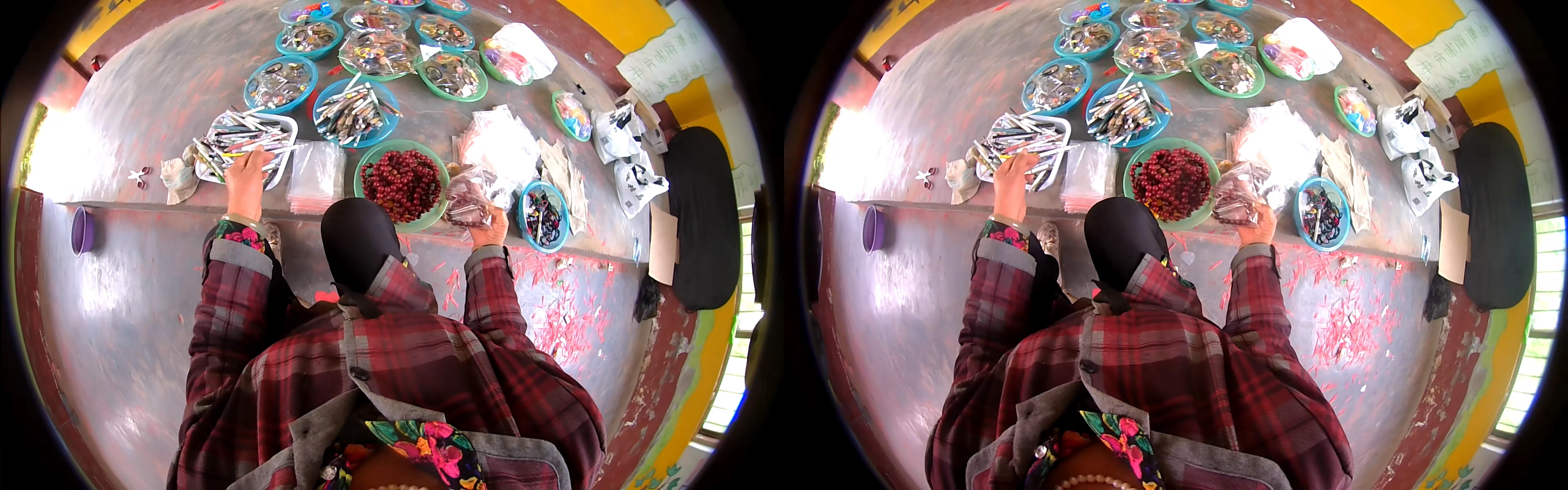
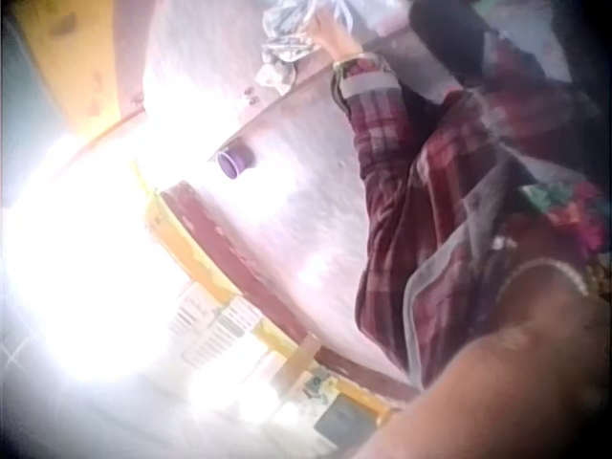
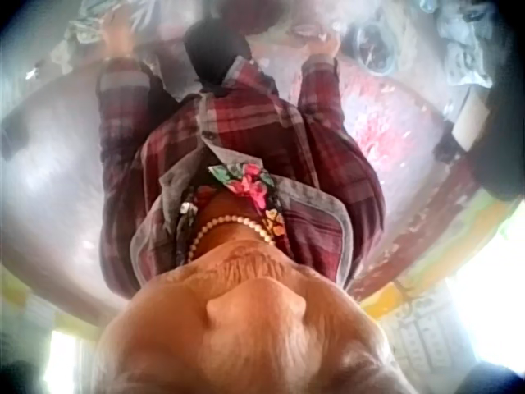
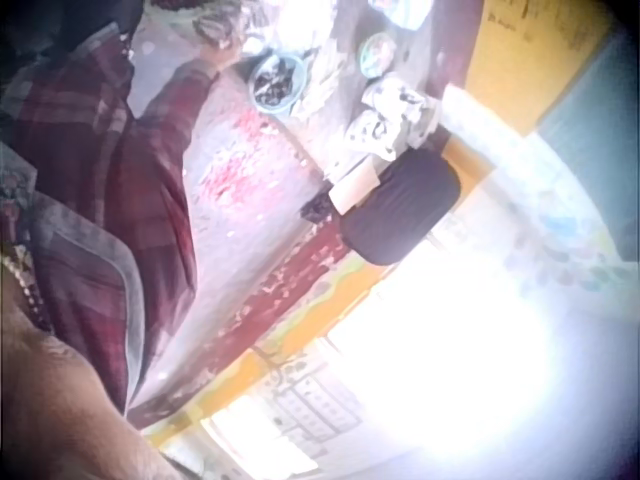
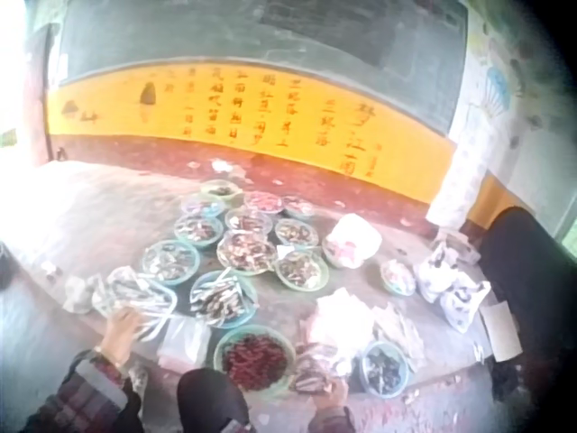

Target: The person sits on the floor and packs red and yellow beads into small clear plastic bags. They pick up beads from a green bowl, place them into a bag held open with the other hand, and then set the filled bag aside. The process is repeated continuously throughout the clip.

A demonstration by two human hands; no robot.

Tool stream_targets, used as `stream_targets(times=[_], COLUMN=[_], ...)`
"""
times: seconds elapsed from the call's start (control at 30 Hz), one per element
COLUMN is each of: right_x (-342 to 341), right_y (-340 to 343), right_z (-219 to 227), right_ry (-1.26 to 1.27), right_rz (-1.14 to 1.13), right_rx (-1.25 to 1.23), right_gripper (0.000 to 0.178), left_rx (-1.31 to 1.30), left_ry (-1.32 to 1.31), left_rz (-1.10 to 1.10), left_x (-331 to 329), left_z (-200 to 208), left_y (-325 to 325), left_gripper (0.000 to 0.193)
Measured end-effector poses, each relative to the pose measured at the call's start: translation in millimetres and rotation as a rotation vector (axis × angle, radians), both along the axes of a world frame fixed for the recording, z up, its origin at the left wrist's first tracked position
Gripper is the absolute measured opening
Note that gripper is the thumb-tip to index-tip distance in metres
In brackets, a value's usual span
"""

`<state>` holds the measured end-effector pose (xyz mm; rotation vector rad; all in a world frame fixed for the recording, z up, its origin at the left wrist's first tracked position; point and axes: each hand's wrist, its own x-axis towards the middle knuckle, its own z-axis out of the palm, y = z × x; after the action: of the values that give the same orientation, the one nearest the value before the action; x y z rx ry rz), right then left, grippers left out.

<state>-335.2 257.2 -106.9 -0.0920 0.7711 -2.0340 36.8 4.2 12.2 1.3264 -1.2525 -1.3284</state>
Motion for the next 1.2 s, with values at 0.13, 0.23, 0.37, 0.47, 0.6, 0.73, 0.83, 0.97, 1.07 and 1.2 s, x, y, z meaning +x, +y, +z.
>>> stream_targets(times=[0.13,0.23,0.37,0.47,0.6,0.73,0.83,0.97,1.07,1.2], right_x=[9.9,41.6,15.2,18.9,28.9,36.1,33.7,34.7,27.4,56.2], right_y=[-24.2,-58.6,-84.1,-84.4,-71.1,-46.4,-35.8,-32.4,-31.2,-42.5], right_z=[4.6,37.8,-22.5,-35.8,-40.4,-46.5,-54.7,-85.5,-91.4,-77.5], right_ry=[-0.02,-0.041,-0.188,-0.29,-0.271,-0.086,0.063,0.133,0.399,0.366], right_rz=[0.091,0.24,0.345,0.27,0.151,0.218,0.298,0.146,0.363,0.137], right_rx=[-0.016,-0.016,0.195,0.331,0.311,0.414,0.542,0.489,0.614,0.856], right_gripper=[0.056,0.036,0.035,0.045,0.05,0.042,0.034,0.031,0.011,0.01], left_rx=[-0.025,-0.003,0.003,0.027,0.012,0.008,0.01,0.016,0.004,-0.015], left_ry=[-0.046,-0.071,-0.071,-0.067,-0.051,-0.078,-0.086,-0.074,-0.061,-0.074], left_rz=[-0.013,-0.004,-0.016,-0.043,-0.056,-0.059,-0.059,-0.068,-0.058,-0.05], left_x=[1.4,3.5,-3.5,2.4,2.2,2.9,3.5,3.0,5.8,11.2], left_z=[-4.1,-5.8,-3.4,-3.1,0.5,0.7,2.1,-0.3,-4.9,-7.9], left_y=[-3.6,-3.6,-3.6,-4.0,-1.8,-1.4,-1.0,-3.6,-5.7,-6.4], left_gripper=[0.028,0.029,0.029,0.027,0.027,0.027,0.027,0.027,0.028,0.029])
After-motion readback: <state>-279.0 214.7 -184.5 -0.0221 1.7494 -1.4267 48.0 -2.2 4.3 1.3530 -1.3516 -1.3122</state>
